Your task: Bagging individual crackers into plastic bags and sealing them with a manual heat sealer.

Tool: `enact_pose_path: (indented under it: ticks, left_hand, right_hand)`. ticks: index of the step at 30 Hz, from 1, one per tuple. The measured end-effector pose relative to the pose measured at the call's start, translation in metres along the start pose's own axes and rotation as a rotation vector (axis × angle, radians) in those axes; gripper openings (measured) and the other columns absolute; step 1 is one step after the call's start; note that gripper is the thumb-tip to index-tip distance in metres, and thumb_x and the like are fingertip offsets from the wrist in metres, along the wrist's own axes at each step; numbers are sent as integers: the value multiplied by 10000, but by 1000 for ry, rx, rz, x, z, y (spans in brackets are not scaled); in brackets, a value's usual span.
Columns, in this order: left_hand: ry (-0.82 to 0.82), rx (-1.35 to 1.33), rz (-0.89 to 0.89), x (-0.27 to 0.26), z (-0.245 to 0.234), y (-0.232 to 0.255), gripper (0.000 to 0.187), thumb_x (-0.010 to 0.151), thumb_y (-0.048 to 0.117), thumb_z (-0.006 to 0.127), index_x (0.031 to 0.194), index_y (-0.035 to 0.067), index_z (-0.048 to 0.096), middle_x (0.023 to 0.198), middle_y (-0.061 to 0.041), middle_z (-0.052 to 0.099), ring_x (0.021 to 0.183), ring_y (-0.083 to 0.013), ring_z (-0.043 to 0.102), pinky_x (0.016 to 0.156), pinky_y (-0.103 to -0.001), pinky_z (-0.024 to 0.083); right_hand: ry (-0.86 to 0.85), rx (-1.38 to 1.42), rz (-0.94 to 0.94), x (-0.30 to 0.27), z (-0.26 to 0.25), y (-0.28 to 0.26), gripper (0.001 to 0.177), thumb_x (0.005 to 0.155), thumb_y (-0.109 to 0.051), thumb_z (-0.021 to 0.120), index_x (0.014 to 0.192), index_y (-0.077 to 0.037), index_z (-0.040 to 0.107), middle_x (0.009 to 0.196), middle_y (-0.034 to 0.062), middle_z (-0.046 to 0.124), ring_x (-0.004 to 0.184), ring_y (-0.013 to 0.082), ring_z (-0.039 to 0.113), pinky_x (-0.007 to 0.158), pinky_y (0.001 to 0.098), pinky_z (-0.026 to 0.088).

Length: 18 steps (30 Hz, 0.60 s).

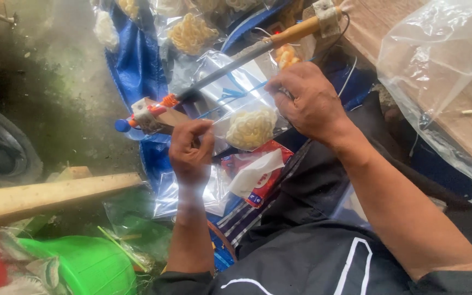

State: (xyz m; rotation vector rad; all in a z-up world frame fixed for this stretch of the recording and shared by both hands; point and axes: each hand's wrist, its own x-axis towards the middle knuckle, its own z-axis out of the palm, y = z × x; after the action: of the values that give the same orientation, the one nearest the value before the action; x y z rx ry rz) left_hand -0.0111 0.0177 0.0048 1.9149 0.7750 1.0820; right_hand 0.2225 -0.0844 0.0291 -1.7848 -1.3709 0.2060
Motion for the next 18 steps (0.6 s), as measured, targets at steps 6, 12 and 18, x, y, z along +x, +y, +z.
enact_pose_path:
  ticks: [6, 12, 18]
  left_hand:
    - [178, -437, -223, -3, 21, -31, 152, 993, 107, 688, 1133, 55, 718, 1060, -140, 703, 1019, -252, 710, 918, -391, 593]
    - [361, -996, -517, 3, 40, -45, 213, 973, 97, 724, 1178, 123, 670, 1032, -57, 729, 981, -198, 729, 927, -361, 588]
    - [395, -1145, -534, 10, 45, -46, 287, 924, 52, 762, 1161, 110, 611, 1020, -50, 724, 954, -182, 724, 891, -328, 596]
  right_hand:
    - [-4, 405, 350, 15, 22, 8, 118, 973, -188, 701, 1078, -175, 751, 1060, 46, 707, 1015, 211, 680, 880, 365, 574]
    - [194, 1052, 728, 28, 43, 17, 272, 849, -145, 801, 1041, -132, 608, 959, 6, 625, 916, 142, 677, 817, 296, 539]
    - [246, 1224, 669, 31, 43, 17, 193, 891, -72, 741, 960, -128, 570, 912, 15, 643, 863, 128, 643, 818, 302, 481]
